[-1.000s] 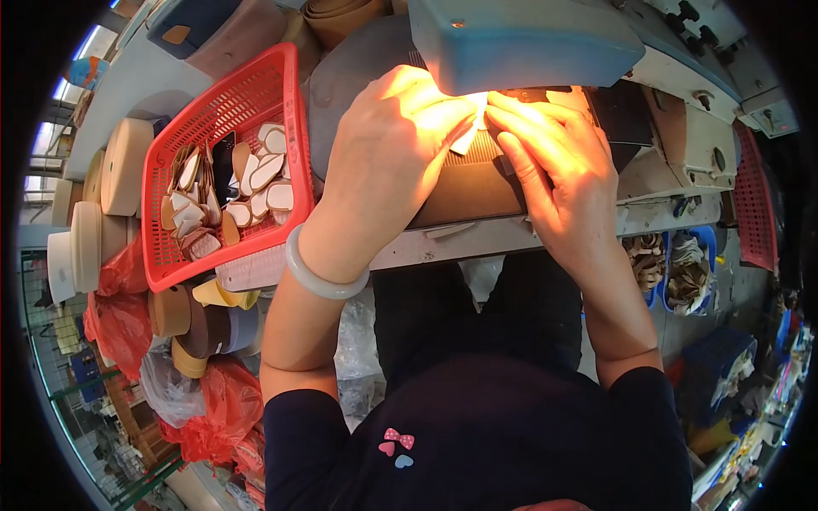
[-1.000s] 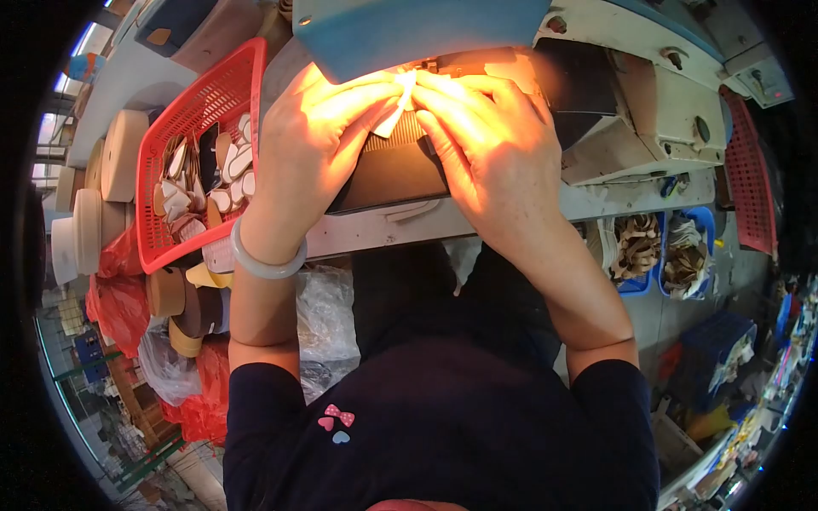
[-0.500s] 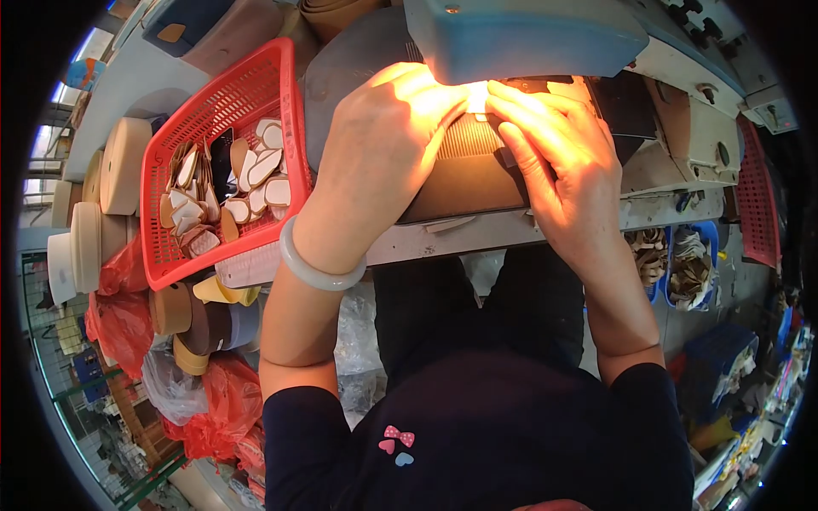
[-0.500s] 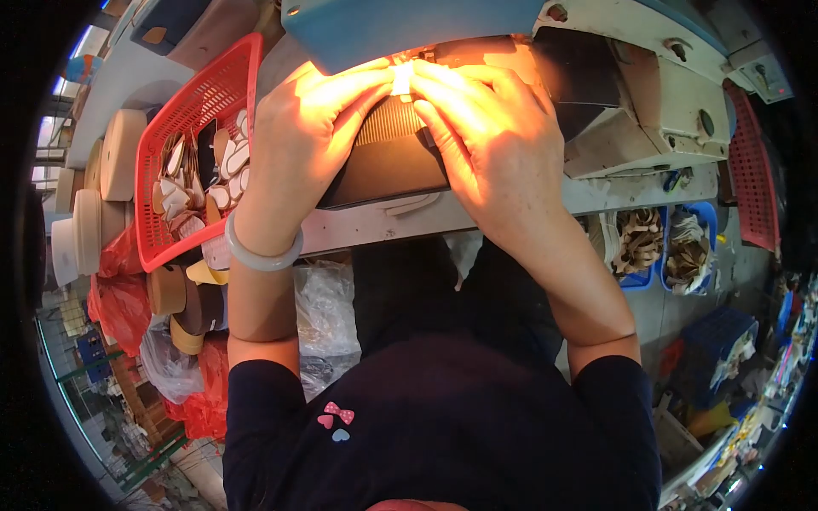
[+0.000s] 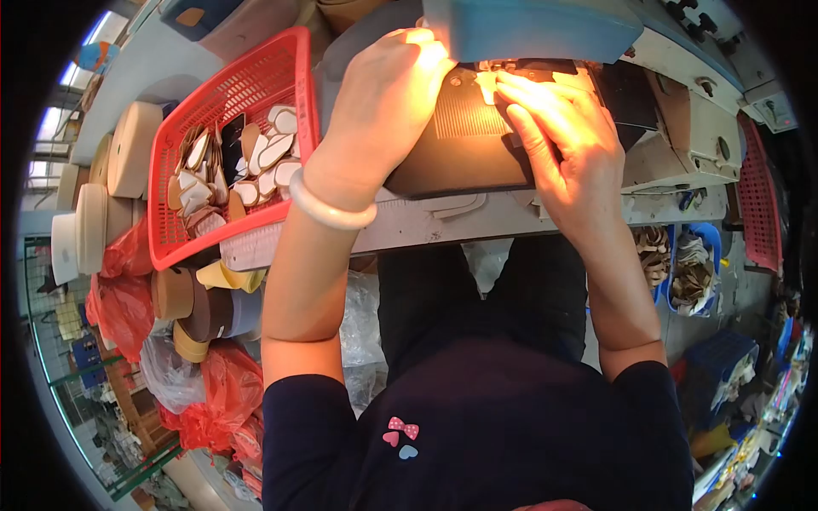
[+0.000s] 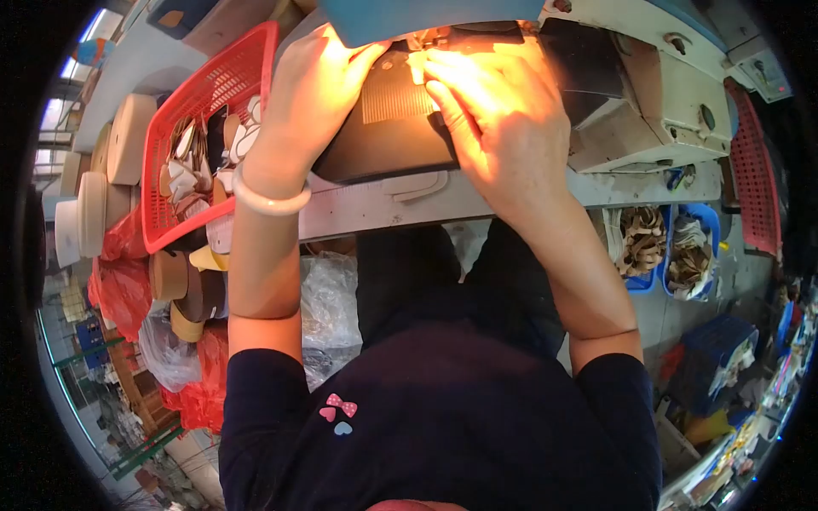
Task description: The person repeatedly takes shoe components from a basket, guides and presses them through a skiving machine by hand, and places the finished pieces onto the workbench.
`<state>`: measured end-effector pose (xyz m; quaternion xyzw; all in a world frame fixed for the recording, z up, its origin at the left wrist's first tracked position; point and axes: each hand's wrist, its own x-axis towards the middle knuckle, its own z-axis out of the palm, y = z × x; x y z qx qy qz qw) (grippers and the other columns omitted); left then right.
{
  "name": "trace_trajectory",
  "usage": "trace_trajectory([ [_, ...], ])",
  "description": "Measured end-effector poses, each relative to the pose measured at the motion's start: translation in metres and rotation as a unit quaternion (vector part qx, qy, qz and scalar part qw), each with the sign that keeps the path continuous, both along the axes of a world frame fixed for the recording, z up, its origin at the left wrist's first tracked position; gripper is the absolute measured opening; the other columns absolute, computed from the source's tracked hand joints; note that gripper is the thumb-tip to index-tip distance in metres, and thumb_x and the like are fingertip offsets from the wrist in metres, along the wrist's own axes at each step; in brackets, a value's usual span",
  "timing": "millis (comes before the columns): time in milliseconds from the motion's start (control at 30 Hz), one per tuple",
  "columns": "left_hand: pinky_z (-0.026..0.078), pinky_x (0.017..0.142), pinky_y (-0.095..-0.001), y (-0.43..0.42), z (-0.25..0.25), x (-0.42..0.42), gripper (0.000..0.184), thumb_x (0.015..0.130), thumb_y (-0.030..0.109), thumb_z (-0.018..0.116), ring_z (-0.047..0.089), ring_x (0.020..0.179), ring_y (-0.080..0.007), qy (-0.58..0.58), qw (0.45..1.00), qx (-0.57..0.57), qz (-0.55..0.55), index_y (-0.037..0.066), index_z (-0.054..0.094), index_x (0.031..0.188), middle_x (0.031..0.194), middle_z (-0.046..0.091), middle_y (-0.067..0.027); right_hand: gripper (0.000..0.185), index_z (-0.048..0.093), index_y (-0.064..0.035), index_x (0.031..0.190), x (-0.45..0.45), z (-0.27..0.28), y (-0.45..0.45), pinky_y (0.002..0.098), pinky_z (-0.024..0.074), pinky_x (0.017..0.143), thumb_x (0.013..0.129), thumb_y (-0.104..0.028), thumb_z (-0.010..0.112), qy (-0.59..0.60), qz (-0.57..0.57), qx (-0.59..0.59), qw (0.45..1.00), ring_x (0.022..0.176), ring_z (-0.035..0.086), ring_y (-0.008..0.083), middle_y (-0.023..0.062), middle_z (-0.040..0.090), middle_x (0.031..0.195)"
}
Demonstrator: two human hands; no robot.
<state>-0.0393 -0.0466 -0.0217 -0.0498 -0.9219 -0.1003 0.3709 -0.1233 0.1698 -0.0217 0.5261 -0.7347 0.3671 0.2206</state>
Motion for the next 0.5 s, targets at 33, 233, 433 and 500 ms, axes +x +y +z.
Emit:
trace_trajectory([
  [33,0.057,0.085,-0.0452,0.004,0.000,0.002,0.015,0.093,0.012,0.074,0.069,0.098,-0.0358,-0.006,1.000,0.002,0.011,-0.001,0.073,0.100,0.098,0.072,-0.0158,0.019,0.080,-0.0035,0.114,0.003,-0.002,0.005,0.0401,0.0532,0.092,0.097,-0.009,0.075,0.017,0.010,-0.013,1.000,0.102,0.072,0.0286,0.0095,0.081,0.115],
  [233,0.050,0.113,-0.0441,0.019,0.012,0.070,0.044,0.088,0.022,0.085,0.066,0.130,-0.0354,-0.066,0.991,0.115,-0.008,0.000,0.076,0.126,0.132,0.074,-0.0155,0.027,0.078,-0.0065,0.109,0.053,-0.039,0.039,0.0347,0.0530,0.071,0.083,-0.004,0.084,0.023,0.200,-0.049,0.978,0.090,0.074,0.0232,0.0065,0.080,0.109],
  [433,0.055,0.107,-0.0454,-0.037,-0.016,0.145,0.037,0.083,0.004,0.085,0.069,0.125,-0.0327,0.030,0.998,-0.029,0.052,0.000,0.077,0.119,0.131,0.074,-0.0136,0.028,0.073,-0.0006,0.118,0.032,-0.126,0.002,0.0453,0.0609,0.078,0.092,-0.008,0.080,-0.112,0.139,0.071,0.981,0.095,0.075,0.0384,0.0198,0.075,0.111],
  [500,0.057,0.103,-0.0446,-0.057,-0.024,0.156,0.032,0.084,0.003,0.083,0.070,0.122,-0.0326,0.002,0.990,-0.012,0.140,0.002,0.078,0.116,0.131,0.074,-0.0134,0.037,0.067,-0.0012,0.128,0.025,-0.144,-0.008,0.0487,0.0590,0.084,0.095,-0.015,0.079,-0.078,0.095,0.152,0.981,0.096,0.073,0.0409,0.0221,0.073,0.112],
])
